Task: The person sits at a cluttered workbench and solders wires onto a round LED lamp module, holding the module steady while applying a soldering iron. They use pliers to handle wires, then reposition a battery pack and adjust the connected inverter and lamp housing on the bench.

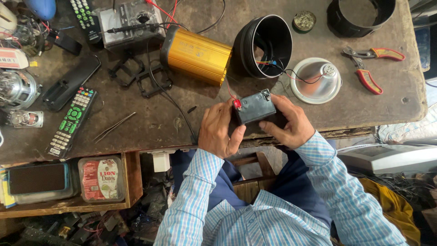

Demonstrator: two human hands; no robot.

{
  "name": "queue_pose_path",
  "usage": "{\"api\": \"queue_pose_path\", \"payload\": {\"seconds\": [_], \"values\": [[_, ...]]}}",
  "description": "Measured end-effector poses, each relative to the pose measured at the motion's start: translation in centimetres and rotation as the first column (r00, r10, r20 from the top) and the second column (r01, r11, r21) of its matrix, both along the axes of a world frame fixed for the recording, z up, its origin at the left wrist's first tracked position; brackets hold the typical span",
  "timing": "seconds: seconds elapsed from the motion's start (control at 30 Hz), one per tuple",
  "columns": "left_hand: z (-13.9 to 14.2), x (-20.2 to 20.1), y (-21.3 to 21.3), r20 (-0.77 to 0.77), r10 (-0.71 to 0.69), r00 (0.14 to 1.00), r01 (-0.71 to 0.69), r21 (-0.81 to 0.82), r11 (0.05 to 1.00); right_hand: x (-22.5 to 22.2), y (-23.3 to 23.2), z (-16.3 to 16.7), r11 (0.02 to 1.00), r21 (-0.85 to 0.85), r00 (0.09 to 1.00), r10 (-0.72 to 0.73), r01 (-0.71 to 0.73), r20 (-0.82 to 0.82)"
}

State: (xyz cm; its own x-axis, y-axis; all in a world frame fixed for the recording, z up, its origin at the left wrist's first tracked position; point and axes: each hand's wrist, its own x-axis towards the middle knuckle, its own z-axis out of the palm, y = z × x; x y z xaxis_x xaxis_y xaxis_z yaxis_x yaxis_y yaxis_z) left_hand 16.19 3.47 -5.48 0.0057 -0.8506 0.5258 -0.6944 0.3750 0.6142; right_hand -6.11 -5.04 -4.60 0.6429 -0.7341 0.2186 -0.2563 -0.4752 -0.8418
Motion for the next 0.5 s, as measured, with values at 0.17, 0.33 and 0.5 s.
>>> {"api": "queue_pose_path", "payload": {"seconds": [0.17,0.33,0.5], "values": [[-0.2,-0.2,0.2,-0.084,0.070,0.994,-0.065,0.057,0.996,-0.1,0.0,-0.2,0.990,0.134,0.999,-0.034,0.039,-0.039],[-1.0,-0.2,0.1,-0.167,0.162,0.972,-0.136,0.158,0.978,0.5,0.1,-0.5,0.997,0.075,0.999,-0.030,0.034,-0.045],[-1.2,-0.2,0.0,-0.161,0.207,0.965,-0.183,0.151,0.971,0.9,0.0,-0.5,0.992,0.117,0.997,-0.047,0.054,-0.057]]}}
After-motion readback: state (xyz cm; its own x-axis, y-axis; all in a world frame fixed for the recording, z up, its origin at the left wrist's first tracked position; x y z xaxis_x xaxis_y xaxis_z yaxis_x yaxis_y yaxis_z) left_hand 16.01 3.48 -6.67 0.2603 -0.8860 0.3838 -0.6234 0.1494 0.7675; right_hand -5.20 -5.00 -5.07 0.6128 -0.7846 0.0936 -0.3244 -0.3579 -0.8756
